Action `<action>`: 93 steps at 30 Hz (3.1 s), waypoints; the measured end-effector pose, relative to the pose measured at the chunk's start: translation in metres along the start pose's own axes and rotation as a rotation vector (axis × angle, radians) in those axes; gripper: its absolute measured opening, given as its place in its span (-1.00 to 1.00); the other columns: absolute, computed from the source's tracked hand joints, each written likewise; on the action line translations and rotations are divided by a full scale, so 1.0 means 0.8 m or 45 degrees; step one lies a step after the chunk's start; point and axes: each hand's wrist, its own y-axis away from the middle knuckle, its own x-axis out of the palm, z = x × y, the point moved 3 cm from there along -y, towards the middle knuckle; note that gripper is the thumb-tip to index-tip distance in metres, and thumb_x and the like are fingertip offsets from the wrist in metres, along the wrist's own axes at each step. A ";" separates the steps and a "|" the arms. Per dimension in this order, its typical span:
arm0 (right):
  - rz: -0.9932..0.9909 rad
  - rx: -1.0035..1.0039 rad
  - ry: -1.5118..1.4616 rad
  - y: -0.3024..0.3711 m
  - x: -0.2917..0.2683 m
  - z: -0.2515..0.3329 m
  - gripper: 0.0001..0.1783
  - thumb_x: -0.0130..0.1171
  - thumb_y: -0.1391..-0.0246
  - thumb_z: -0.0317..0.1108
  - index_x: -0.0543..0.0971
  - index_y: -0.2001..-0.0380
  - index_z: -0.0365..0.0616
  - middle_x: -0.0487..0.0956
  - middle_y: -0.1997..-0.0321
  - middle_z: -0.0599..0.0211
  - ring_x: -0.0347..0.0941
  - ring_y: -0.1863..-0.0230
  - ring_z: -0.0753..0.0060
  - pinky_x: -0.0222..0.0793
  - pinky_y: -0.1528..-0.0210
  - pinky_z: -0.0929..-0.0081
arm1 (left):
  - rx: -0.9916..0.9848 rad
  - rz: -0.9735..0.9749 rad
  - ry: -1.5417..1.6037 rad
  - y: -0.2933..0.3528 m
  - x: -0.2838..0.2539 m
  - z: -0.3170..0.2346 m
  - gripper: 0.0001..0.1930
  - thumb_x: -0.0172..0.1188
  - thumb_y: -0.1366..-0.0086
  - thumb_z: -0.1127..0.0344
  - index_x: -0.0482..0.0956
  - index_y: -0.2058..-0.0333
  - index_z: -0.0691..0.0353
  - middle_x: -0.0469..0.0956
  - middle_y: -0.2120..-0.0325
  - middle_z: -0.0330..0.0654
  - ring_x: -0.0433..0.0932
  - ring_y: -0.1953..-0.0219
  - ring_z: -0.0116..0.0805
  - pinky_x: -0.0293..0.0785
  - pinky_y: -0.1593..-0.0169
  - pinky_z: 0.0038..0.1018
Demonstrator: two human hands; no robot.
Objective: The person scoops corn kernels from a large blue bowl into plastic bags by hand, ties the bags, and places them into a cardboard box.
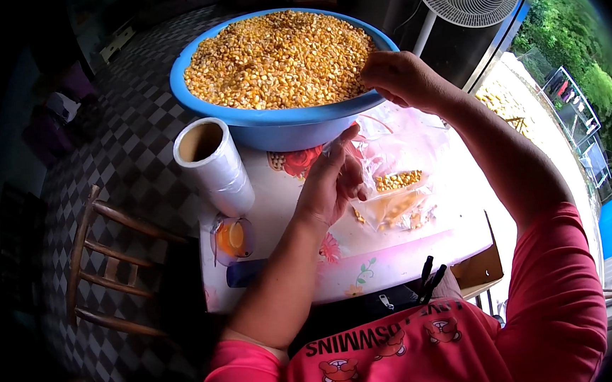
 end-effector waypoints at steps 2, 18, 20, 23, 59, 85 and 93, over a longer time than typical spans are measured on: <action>0.208 0.111 0.058 0.032 0.009 0.004 -0.78 0.03 -0.12 -0.23 0.54 0.38 -0.15 0.46 0.61 0.43 0.39 0.58 0.66 0.30 0.55 0.66 | -0.017 -0.027 0.008 0.002 0.006 -0.003 -0.42 -0.05 -0.30 -0.07 0.20 -0.15 0.19 0.35 0.65 -0.30 0.28 0.69 -0.56 0.42 0.55 -0.52; 1.206 0.325 0.861 0.110 0.046 -0.129 -0.79 0.00 0.00 -0.33 0.59 0.38 -0.13 0.57 0.44 0.24 0.51 0.32 0.29 0.38 0.23 0.38 | -0.006 0.043 -0.011 0.003 0.011 0.000 -0.47 -0.04 -0.30 -0.05 0.25 -0.13 0.11 0.39 0.67 -0.28 0.27 0.72 -0.55 0.39 0.56 -0.54; 1.313 0.436 0.853 0.114 0.043 -0.135 -0.78 0.07 0.00 -0.28 0.59 0.27 -0.02 0.59 0.34 0.27 0.48 0.32 0.32 0.37 0.25 0.39 | -0.020 0.072 -0.035 0.002 0.013 0.000 -0.47 -0.04 -0.29 -0.05 0.25 -0.13 0.11 0.40 0.66 -0.27 0.28 0.72 -0.54 0.40 0.55 -0.53; 1.355 0.154 0.785 0.113 0.056 -0.109 -0.77 0.08 0.02 -0.28 0.58 0.26 -0.01 0.59 0.36 0.30 0.48 0.34 0.33 0.35 0.25 0.41 | -0.031 0.031 -0.018 0.002 0.005 -0.003 -0.47 -0.03 -0.29 -0.06 0.26 -0.13 0.11 0.40 0.66 -0.27 0.29 0.72 -0.54 0.40 0.55 -0.53; 0.374 -0.850 0.937 -0.108 0.103 0.037 -0.82 0.02 -0.05 -0.32 0.55 0.37 -0.17 0.54 0.46 0.06 0.52 0.28 0.10 0.44 0.23 0.33 | -0.039 0.081 -0.068 0.005 0.010 -0.006 -0.32 -0.08 -0.31 -0.09 0.08 -0.18 0.34 0.37 0.67 -0.29 0.29 0.71 -0.55 0.43 0.54 -0.50; 0.681 0.403 0.223 0.071 0.072 -0.049 -0.79 -0.06 -0.13 -0.26 0.51 0.30 -0.11 0.53 0.40 0.20 0.49 0.41 0.42 0.44 0.29 0.46 | -0.031 0.034 -0.067 0.004 0.005 0.000 -0.42 -0.08 -0.31 -0.06 0.17 -0.15 0.20 0.35 0.67 -0.29 0.27 0.70 -0.52 0.36 0.53 -0.49; 0.680 0.004 0.287 0.076 0.059 -0.044 -0.83 0.02 -0.13 -0.36 0.52 0.25 -0.17 0.58 0.39 0.27 0.55 0.46 0.44 0.49 0.40 0.52 | -0.025 0.084 0.007 0.005 0.006 0.000 -0.42 -0.08 -0.32 -0.02 0.11 -0.18 0.21 0.36 0.66 -0.28 0.28 0.68 -0.49 0.38 0.50 -0.44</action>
